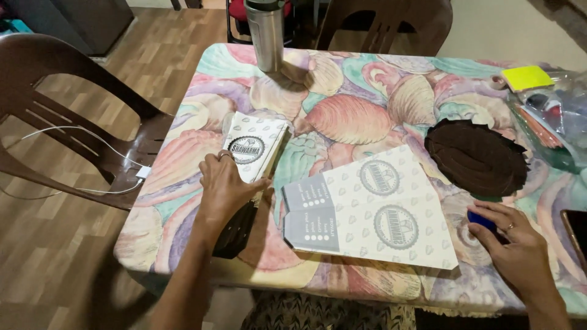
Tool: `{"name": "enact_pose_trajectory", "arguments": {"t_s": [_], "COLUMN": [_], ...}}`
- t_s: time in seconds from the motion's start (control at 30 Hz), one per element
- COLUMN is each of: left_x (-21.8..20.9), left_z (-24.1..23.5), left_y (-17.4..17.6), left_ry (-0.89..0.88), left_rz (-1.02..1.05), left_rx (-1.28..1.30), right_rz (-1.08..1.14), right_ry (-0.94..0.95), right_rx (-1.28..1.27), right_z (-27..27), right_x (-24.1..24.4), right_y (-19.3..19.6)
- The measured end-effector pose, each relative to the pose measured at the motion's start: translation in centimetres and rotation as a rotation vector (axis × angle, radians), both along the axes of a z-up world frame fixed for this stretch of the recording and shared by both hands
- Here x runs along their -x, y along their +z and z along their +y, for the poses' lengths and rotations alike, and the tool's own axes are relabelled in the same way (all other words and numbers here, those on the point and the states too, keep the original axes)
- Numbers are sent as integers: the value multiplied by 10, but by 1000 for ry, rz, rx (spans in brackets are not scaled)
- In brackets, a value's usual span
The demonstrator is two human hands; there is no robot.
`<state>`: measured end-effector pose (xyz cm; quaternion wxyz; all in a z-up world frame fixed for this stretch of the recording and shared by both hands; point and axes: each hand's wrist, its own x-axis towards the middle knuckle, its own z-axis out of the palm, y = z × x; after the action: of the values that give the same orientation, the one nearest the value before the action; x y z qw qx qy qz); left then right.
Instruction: The person assembles small cardboard boxes by folding the flaps and securing them with a blue glue stick. They work on one box at a time, applying glue to the edges and pressing the flaps to close the box.
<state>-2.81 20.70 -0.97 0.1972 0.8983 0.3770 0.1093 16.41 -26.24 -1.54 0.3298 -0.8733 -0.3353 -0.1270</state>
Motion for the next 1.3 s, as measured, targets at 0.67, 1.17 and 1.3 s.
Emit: {"name": "enact_pose_trajectory", "arguments": {"t_s": [0.67, 1.17, 1.3], "left_x": [-14, 8, 24], "left_z": [-18, -84, -124], "left_y": [15, 26, 14], "left_ry": [54, -362, -878], "left_rz": [95, -362, -369], "left_rx": [104, -255, -113], "right_rz": [-342, -221, -201], "right_ry": [655, 724, 720], "right_rx": [210, 117, 81], "right_z": [84, 91, 92], "right_x": [78, 71, 69], "right_y": [38, 42, 39]}}
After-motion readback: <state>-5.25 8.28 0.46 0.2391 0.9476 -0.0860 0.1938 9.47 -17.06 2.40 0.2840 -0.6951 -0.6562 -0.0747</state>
